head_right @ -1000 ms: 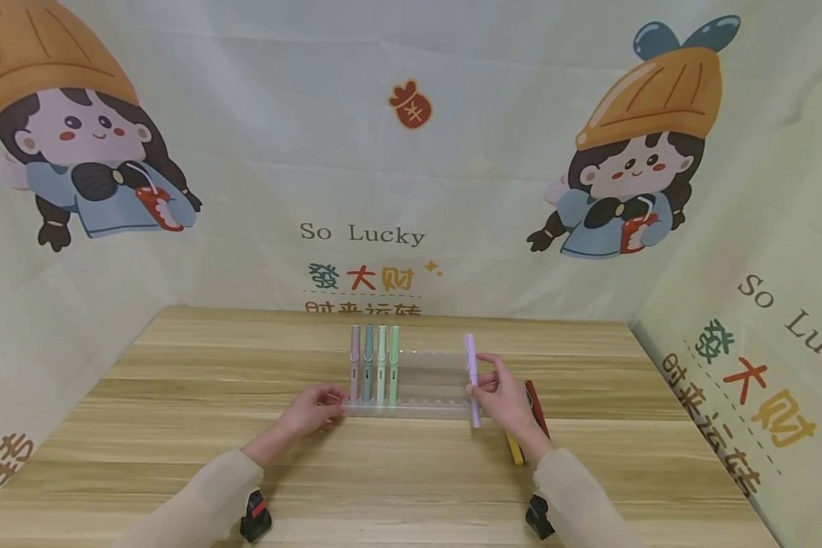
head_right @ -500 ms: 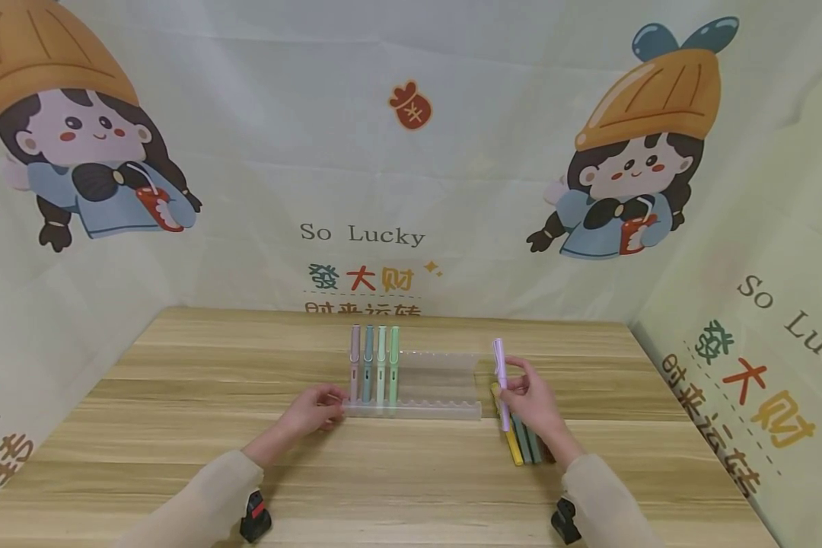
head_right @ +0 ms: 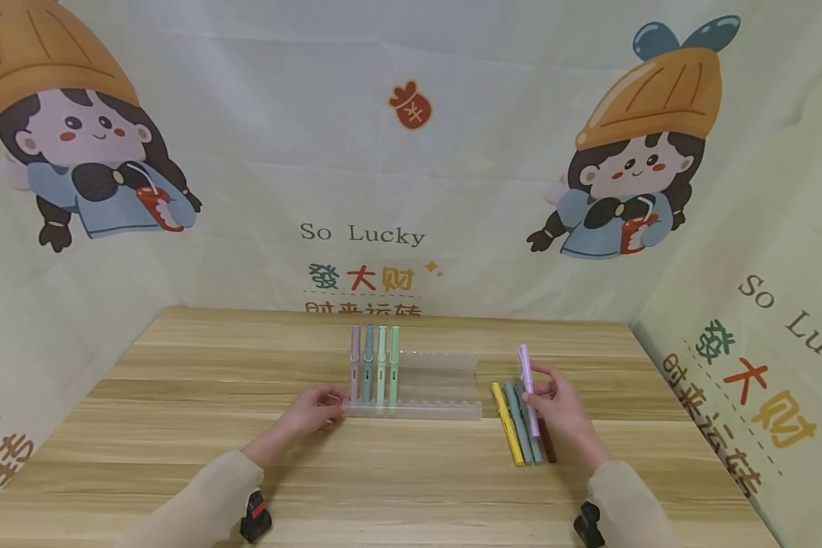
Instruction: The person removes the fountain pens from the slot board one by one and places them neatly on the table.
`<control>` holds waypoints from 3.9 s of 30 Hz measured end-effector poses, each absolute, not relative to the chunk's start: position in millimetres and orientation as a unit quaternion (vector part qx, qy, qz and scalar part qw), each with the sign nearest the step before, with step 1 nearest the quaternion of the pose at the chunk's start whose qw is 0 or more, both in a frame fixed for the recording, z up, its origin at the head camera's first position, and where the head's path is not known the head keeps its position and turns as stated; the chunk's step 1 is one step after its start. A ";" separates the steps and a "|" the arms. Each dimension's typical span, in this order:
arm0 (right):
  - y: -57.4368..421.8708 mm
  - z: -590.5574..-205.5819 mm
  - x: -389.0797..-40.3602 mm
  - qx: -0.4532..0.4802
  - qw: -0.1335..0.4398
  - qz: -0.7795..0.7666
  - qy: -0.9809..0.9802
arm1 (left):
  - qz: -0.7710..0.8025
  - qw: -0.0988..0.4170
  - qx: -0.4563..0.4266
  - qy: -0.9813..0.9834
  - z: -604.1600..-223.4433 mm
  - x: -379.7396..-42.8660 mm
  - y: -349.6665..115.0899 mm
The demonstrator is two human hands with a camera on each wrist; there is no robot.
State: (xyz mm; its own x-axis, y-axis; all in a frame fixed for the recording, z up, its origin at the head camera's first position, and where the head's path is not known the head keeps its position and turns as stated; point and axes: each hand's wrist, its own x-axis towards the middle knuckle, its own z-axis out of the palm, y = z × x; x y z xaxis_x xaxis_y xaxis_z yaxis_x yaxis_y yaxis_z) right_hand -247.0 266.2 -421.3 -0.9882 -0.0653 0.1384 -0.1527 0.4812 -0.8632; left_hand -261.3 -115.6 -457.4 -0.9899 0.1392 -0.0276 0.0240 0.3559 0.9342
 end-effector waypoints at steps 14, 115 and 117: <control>291.4 -428.4 -239.0 0.062 0.031 0.488 -0.870 | 0.565 0.052 0.054 0.822 -456.6 -260.8 -116.4; 138.8 -434.6 -267.0 0.099 0.090 0.541 -0.830 | 0.560 0.048 0.041 0.826 -454.4 -260.4 -114.6; 131.4 -434.2 -268.8 0.101 0.096 0.537 -0.832 | 0.558 0.047 0.037 0.827 -454.3 -260.5 -114.5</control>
State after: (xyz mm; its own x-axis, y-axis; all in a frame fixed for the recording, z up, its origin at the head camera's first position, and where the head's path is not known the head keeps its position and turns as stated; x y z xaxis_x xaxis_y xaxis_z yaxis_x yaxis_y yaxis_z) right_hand -268.8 131.4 -434.2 -0.9611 -0.0654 0.2685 -0.2716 0.4030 -0.8740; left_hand -260.5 -114.5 -454.3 -0.9927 0.1146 -0.0369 0.0086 0.3735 0.9276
